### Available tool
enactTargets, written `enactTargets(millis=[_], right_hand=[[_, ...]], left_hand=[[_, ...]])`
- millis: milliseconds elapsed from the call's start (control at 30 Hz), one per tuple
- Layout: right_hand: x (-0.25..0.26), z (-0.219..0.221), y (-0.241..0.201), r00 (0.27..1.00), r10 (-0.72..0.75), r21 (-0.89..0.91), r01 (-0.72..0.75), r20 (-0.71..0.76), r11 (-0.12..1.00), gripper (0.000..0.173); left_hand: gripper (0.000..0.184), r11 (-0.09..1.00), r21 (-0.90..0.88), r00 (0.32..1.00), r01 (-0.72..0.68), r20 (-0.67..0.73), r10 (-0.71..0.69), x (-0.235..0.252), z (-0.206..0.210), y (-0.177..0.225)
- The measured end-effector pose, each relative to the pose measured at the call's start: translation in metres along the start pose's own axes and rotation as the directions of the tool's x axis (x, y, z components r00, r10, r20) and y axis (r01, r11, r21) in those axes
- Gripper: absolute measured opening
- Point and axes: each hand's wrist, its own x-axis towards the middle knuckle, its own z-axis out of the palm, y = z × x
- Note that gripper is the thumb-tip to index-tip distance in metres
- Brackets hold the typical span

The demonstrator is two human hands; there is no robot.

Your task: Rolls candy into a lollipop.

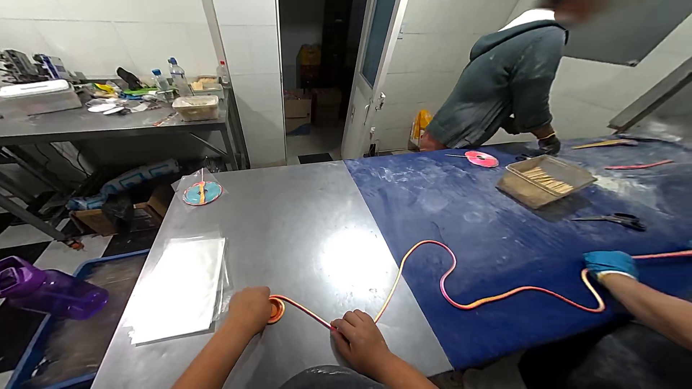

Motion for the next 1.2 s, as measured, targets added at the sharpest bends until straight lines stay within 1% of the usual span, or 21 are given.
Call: enactTargets(millis=[100,167,233,267,300,333,367,400,500,567,633,667,733,800,833,900,1000,1100,1133,1167,1200], right_hand=[[-0.002,0.001,0.001,1.0,0.005,0.006,-0.005,-0.018,1.0,0.026],[-0.002,0.001,0.001,1.0,0.011,0.0,-0.011,-0.018,1.0,0.026],[0.001,0.001,0.001,1.0,0.01,-0.008,-0.01,-0.023,1.0,0.026],[0.002,0.002,0.001,1.0,0.01,-0.009,-0.011,-0.023,1.0,0.026],[0.002,0.002,0.001,1.0,0.008,-0.008,-0.008,-0.02,1.0,0.026],[0.001,0.002,0.0,1.0,0.006,-0.007,-0.006,-0.014,1.0,0.026],[0.001,0.001,0.0,1.0,0.005,-0.007,-0.005,-0.007,1.0,0.027],[0.001,0.001,0.0,1.0,0.004,-0.007,-0.004,-0.005,1.0,0.027],[0.0,0.003,0.001,1.0,0.004,-0.019,-0.004,-0.017,1.0,0.027],[-0.001,0.003,0.001,1.0,0.003,-0.028,-0.004,-0.027,1.0,0.027],[-0.002,0.003,0.0,1.0,0.005,-0.035,-0.006,-0.021,0.999,0.027],[-0.002,0.002,-0.001,1.0,0.005,-0.04,-0.005,-0.017,0.999,0.027],[-0.001,0.001,-0.002,1.0,0.002,-0.053,-0.003,-0.013,0.999,0.027],[-0.001,-0.001,-0.004,1.0,-0.009,-0.07,0.008,-0.016,0.998,0.027],[-0.001,-0.001,-0.005,1.0,-0.014,-0.074,0.013,-0.014,0.997,0.027],[0.0,-0.002,-0.005,1.0,-0.01,-0.079,0.01,0.005,0.997,0.028],[0.001,-0.003,-0.005,0.999,0.021,-0.068,-0.019,0.036,0.998,0.028],[0.0,-0.003,-0.004,0.999,0.038,-0.066,-0.036,0.024,0.997,0.028],[0.0,-0.003,-0.003,0.999,0.036,-0.067,-0.035,0.019,0.997,0.028],[0.001,-0.003,-0.003,0.999,0.033,-0.07,-0.031,0.015,0.997,0.027],[0.001,-0.003,-0.002,1.0,0.03,-0.071,-0.029,0.009,0.997,0.027]], left_hand=[[0.049,0.981,-0.076,0.981,0.177,0.1,-0.169,0.001,-0.001,-0.007],[0.051,0.984,-0.096,0.988,0.152,0.046,-0.148,-0.004,-0.004,-0.01],[0.039,0.995,-0.08,0.988,-0.061,-0.146,0.049,-0.004,-0.002,-0.012],[0.031,0.977,-0.026,0.952,-0.212,-0.23,0.2,0.0,0.003,-0.014],[0.029,0.944,0.033,0.914,-0.329,-0.241,0.327,0.003,0.007,-0.015],[0.029,0.918,0.083,0.898,-0.387,-0.194,0.396,0.003,0.009,-0.015],[0.029,0.915,0.113,0.904,-0.387,-0.147,0.401,0.002,0.01,-0.013],[0.028,0.933,0.121,0.93,-0.338,-0.108,0.35,0.0,0.009,-0.011],[0.032,0.993,0.088,0.997,-0.074,-0.019,0.076,-0.004,0.003,-0.006],[0.038,0.993,0.07,0.994,0.094,0.052,-0.098,-0.008,0.001,-0.005],[0.049,0.98,0.065,0.977,0.189,0.09,-0.195,-0.012,-0.003,-0.005],[0.049,0.984,0.054,0.983,0.173,0.06,-0.176,-0.014,-0.004,-0.006],[0.036,0.998,0.048,0.993,-0.043,-0.112,0.048,-0.015,0.001,-0.011],[0.025,0.941,0.104,0.905,-0.322,-0.257,0.339,-0.007,0.017,-0.017],[0.024,0.913,0.13,0.871,-0.386,-0.275,0.407,-0.004,0.024,-0.018],[0.024,0.941,0.16,0.912,-0.299,-0.244,0.331,-0.007,0.027,-0.013],[0.032,0.987,0.159,0.995,-0.018,-0.092,0.033,-0.013,0.015,-0.004],[0.055,0.981,0.125,0.984,0.151,0.071,-0.161,-0.016,0.003,-0.004],[0.058,0.982,0.116,0.986,0.149,0.06,-0.156,-0.019,0.0,-0.004],[0.053,0.991,0.098,0.995,0.095,-0.012,-0.095,-0.022,0.001,-0.006],[0.042,0.997,0.077,0.991,-0.021,-0.131,0.031,-0.023,0.006,-0.01]])
